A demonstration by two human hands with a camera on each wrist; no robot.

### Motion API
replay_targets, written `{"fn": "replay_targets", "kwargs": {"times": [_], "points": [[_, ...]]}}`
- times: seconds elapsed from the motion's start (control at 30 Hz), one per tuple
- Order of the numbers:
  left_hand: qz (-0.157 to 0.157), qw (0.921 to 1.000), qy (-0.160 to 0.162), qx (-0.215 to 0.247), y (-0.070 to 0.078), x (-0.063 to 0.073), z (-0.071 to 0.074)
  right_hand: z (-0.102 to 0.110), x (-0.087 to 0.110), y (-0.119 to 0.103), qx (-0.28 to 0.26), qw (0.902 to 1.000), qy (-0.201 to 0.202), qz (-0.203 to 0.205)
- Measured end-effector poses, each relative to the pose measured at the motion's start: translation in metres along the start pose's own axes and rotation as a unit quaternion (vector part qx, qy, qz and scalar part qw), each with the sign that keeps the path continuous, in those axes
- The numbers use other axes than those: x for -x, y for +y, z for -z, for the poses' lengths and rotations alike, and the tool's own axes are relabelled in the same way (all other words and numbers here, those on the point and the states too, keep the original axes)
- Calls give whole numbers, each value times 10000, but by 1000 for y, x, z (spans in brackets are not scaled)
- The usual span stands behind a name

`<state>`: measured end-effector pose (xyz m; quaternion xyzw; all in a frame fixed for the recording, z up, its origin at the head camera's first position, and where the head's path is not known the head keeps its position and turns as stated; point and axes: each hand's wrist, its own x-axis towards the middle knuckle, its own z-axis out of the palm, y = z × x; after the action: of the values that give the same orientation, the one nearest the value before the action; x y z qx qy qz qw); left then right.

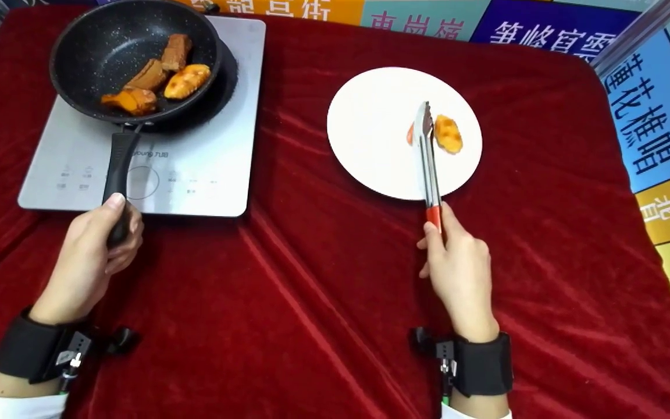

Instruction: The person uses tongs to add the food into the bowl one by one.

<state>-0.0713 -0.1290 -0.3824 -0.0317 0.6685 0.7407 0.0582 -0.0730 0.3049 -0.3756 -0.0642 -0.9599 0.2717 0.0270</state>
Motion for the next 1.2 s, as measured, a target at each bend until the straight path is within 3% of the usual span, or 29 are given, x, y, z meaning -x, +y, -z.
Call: {"fn": "replay_targets", "kwargs": {"times": [0.3, 0.43, 0.53, 0.67, 0.93, 1.03, 1.2], "points": [[-37, 10000, -34, -47, 2, -2, -1, 0, 0, 1, -463, 9989, -21, -70], [3, 10000, -55, -55, 2, -2, -1, 1, 0, 4, -1291, 9904, -379, -325], [-7, 10000, -45, -46, 3, -2, -1, 3, -2, 6, -2507, 9636, -765, -527], [-4, 10000, -20, -15, 4, -1, -1, 5, -5, 8, -3935, 9074, -1267, -753], [-30, 10000, -27, -52, 3, 0, 0, 6, -3, 12, -5403, 8156, -1887, -849], [-22, 10000, -12, -40, 3, 0, 0, 5, -4, 12, -5649, 7947, -2048, -863], [0, 10000, -13, -31, 10, 3, -3, 3, -6, 11, -5821, 7808, -2105, -851]]}}
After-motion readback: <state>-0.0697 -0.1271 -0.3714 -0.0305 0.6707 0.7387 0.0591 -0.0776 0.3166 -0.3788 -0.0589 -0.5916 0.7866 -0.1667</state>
